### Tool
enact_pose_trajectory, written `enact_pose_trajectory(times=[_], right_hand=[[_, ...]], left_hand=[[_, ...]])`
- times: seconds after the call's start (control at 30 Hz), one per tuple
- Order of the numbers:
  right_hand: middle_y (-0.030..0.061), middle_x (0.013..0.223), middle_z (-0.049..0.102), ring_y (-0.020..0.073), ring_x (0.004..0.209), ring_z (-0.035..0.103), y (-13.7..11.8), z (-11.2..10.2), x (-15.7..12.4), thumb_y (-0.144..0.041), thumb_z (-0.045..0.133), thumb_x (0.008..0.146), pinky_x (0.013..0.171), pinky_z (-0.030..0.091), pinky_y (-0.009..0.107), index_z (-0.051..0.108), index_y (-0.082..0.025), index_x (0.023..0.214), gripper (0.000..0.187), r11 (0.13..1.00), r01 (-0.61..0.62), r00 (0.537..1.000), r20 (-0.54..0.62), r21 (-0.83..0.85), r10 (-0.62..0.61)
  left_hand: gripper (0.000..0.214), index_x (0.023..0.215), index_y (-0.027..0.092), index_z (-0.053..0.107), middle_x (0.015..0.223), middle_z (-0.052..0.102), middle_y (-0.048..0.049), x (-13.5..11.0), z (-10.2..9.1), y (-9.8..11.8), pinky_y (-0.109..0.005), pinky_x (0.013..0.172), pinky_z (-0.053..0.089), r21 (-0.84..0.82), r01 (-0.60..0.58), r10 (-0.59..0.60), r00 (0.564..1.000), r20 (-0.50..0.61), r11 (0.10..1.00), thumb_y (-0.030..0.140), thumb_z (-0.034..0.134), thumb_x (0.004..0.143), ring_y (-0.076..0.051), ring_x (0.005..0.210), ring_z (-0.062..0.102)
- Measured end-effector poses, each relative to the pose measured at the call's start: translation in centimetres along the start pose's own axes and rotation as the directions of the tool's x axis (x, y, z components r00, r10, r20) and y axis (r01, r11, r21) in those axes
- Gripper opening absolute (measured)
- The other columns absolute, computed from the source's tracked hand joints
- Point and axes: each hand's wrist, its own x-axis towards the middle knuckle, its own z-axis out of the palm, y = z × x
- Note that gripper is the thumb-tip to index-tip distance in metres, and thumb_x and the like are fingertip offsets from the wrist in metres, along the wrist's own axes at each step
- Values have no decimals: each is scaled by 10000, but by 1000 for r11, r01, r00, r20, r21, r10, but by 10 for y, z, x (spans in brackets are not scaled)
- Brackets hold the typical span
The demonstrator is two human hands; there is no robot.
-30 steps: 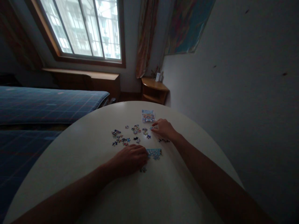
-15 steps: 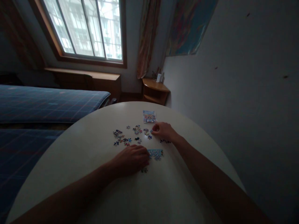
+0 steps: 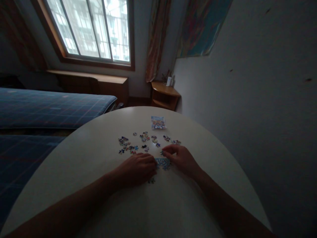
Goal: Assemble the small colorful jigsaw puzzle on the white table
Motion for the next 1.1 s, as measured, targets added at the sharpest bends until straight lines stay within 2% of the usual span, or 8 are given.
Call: enact_pose_trajectory(times=[0.17, 0.33, 0.53, 0.83, 1.1], right_hand=[[26, 793, 761, 170, 732, 695, 3, 2, -15, -276, 665, 826, 725, 515, 295, 762, -208, 951, 172, 1000, 26, 998, 56, 13, -27], [32, 774, 759, 159, 672, 671, 2, 8, -20, -255, 690, 788, 626, 495, 263, 777, -205, 866, 126, 999, 14, 994, 107, -38, -10], [27, 751, 759, 162, 676, 666, -7, 9, -27, -238, 712, 775, 658, 495, 272, 797, -241, 835, 104, 993, 55, 995, 93, -107, -45], [31, 744, 744, 184, 716, 659, -12, 13, -29, -249, 723, 774, 713, 484, 309, 784, -232, 791, 66, 980, -4, 999, 47, -198, 13], [35, 724, 724, 201, 770, 641, -14, 21, -30, -209, 721, 767, 726, 460, 316, 742, -222, 699, 72, 968, -2, 1000, -5, -250, 1]], left_hand=[[152, 970, 162, 651, 1002, 693, -67, 0, -1, 1, -332, 836, 529, -10, 6, -6, 1000, 21, 1000, 232, 517, 981, -192, 932, 666], [146, 972, 171, 648, 1014, 691, -69, -3, 1, -1, -332, 833, 530, -12, -9, 9, 1000, -8, 1000, 223, 511, 979, -189, 941, 661], [169, 980, 163, 656, 1005, 688, -74, -2, 0, 0, -330, 824, 535, -28, -18, 17, 1000, -18, 999, 216, 496, 989, -183, 936, 658], [148, 988, 165, 648, 1031, 694, -60, -1, -1, 2, -341, 822, 528, -15, -7, 7, 1000, -8, 1000, 222, 512, 987, -193, 940, 664], [146, 976, 166, 646, 1024, 691, -66, -1, 1, 0, -336, 814, 529, -2, -11, 11, 1000, -13, 1000, 217, 509, 982, -195, 935, 662]])
